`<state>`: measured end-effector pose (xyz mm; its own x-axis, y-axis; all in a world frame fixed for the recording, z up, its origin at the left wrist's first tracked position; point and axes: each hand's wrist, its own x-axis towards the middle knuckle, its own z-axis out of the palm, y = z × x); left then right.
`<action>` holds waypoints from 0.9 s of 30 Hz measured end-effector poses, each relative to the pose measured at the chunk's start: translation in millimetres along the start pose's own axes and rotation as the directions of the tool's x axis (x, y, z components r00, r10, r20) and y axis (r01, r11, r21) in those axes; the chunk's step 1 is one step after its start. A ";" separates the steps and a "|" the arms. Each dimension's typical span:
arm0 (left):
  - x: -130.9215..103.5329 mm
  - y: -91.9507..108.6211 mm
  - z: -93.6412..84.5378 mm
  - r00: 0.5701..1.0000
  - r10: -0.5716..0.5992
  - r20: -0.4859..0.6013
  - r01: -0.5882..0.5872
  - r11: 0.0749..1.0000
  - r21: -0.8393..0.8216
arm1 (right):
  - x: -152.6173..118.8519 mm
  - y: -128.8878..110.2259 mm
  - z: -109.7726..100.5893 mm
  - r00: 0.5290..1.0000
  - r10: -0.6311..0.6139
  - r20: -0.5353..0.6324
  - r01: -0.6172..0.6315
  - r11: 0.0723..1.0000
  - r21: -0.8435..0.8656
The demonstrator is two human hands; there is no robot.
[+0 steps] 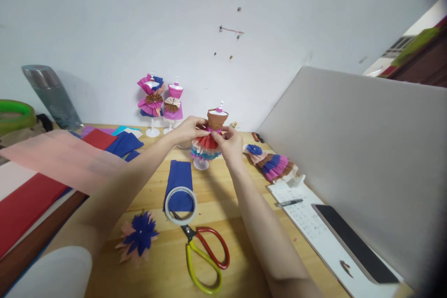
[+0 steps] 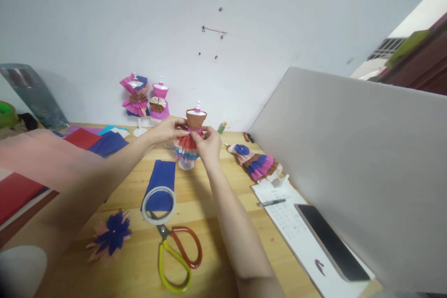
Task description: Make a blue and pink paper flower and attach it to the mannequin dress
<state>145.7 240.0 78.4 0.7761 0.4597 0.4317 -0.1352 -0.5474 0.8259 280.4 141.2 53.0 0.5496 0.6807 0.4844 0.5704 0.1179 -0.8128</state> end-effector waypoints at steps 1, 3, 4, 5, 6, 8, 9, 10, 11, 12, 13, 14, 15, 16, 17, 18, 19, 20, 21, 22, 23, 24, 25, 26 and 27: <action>0.1 -0.1 -0.1 1.000 0.007 0.004 -0.007 1.000 0.005 | -0.3 -0.7 0.2 1.000 0.006 -0.008 -0.006 1.000 0.006; 0.5 -0.8 -0.7 1.000 0.012 0.007 -0.012 1.000 0.012 | -1.0 -2.1 0.6 1.000 0.004 -0.019 -0.004 1.000 0.002; 0.7 -1.4 -1.3 1.000 0.012 0.010 -0.012 1.000 0.014 | -1.3 -2.8 0.6 1.000 -0.004 -0.022 0.004 1.000 -0.007; 0.9 -2.1 -2.2 1.000 0.014 0.016 -0.014 1.000 0.016 | -1.7 -3.7 0.6 1.000 -0.010 -0.023 0.010 1.000 -0.014; 1.1 -2.9 -3.3 1.000 0.016 0.024 -0.016 1.000 0.017 | -2.1 -4.6 0.4 1.000 -0.013 -0.024 0.012 1.000 -0.018; 1.4 -4.3 -5.9 0.999 0.019 0.040 -0.020 1.000 0.016 | -2.7 -6.5 -0.4 1.000 -0.014 -0.021 0.013 1.000 -0.017; 1.3 -4.7 -7.2 0.999 0.020 0.050 -0.021 1.000 0.013 | -3.0 -7.5 -0.9 1.000 -0.009 -0.019 0.009 1.000 -0.015; 1.2 -4.9 -8.4 0.998 0.022 0.059 -0.022 1.000 0.008 | -3.3 -8.3 -1.4 1.000 -0.003 -0.016 0.003 1.000 -0.014; 0.9 -4.8 -9.1 0.997 0.024 0.068 -0.024 1.000 0.000 | -3.5 -9.0 -1.9 1.000 0.003 -0.012 -0.003 1.000 -0.013; 0.6 -4.4 -9.5 0.997 0.025 0.075 -0.025 1.000 -0.008 | -3.7 -9.4 -2.3 1.000 0.006 -0.010 -0.006 1.000 -0.011; 0.3 -3.9 -9.4 0.997 0.023 0.077 -0.022 1.000 -0.014 | -3.9 -9.5 -2.7 1.000 0.008 -0.005 -0.008 1.000 -0.009; 0.0 -3.3 -8.8 0.998 0.017 0.068 -0.016 1.000 -0.017 | -4.0 -9.4 -3.0 1.000 0.007 -0.002 -0.007 1.000 -0.006; -0.2 -2.7 -7.8 0.999 0.008 0.049 -0.008 1.000 -0.018 | -4.2 -9.2 -3.2 1.000 0.000 0.000 0.000 1.000 -0.005; -0.4 -2.1 -6.5 1.000 -0.002 0.026 0.002 1.000 -0.017 | -4.3 -8.9 -3.6 1.000 -0.009 0.003 0.009 1.000 -0.006; -0.5 -1.8 -5.2 1.000 -0.011 0.005 0.011 1.000 -0.017 | -4.4 -8.6 -4.0 1.000 -0.017 0.009 0.018 1.000 -0.010; -0.4 -1.6 -4.1 1.000 -0.016 -0.011 0.016 1.000 -0.018 | -4.5 -8.6 -4.6 0.999 -0.026 0.021 0.026 1.000 -0.012; -0.4 -1.6 -3.2 1.000 -0.017 -0.020 0.017 1.000 -0.021 | -4.6 -8.8 -5.4 0.999 -0.034 0.037 0.035 0.999 -0.007; -0.2 -1.7 -2.6 1.000 -0.016 -0.021 0.015 1.000 -0.024 | -4.6 -9.2 -6.3 0.998 -0.041 0.054 0.041 0.999 0.006; -0.1 -1.9 -2.4 1.000 -0.013 -0.020 0.013 1.000 -0.026 | -4.7 -9.9 -7.3 0.996 -0.046 0.078 0.044 0.999 0.026; 0.0 -2.1 -2.6 1.000 -0.012 -0.019 0.011 1.000 -0.027 | -4.8 -10.7 -8.5 0.994 -0.047 0.100 0.042 0.998 0.047; 0.0 -2.3 -3.0 1.000 -0.010 -0.019 0.009 1.000 -0.029 | -4.9 -11.4 -9.6 0.992 -0.041 0.116 0.034 0.997 0.065; -0.1 -2.4 -3.6 1.000 -0.009 -0.018 0.008 1.000 -0.029 | -5.1 -12.0 -10.6 0.991 -0.029 0.129 0.019 0.997 0.080; -0.3 -2.3 -4.2 1.000 -0.009 -0.016 0.008 1.000 -0.029 | -5.4 -12.2 -11.4 0.991 -0.012 0.135 0.000 0.996 0.091; -0.7 -2.2 -4.9 1.000 -0.009 -0.013 0.009 1.000 -0.029 | -5.9 -12.0 -12.2 0.990 0.005 0.139 -0.019 0.995 0.099; -1.1 -1.9 -5.5 1.000 -0.011 -0.009 0.011 1.000 -0.029 | -6.4 -11.2 -12.7 0.990 0.016 0.140 -0.031 0.994 0.109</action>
<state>141.7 244.4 78.4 0.7717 0.4722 0.4260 -0.1450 -0.5216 0.8408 278.3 126.4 63.2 0.4681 0.7767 0.4214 0.4830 0.1744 -0.8581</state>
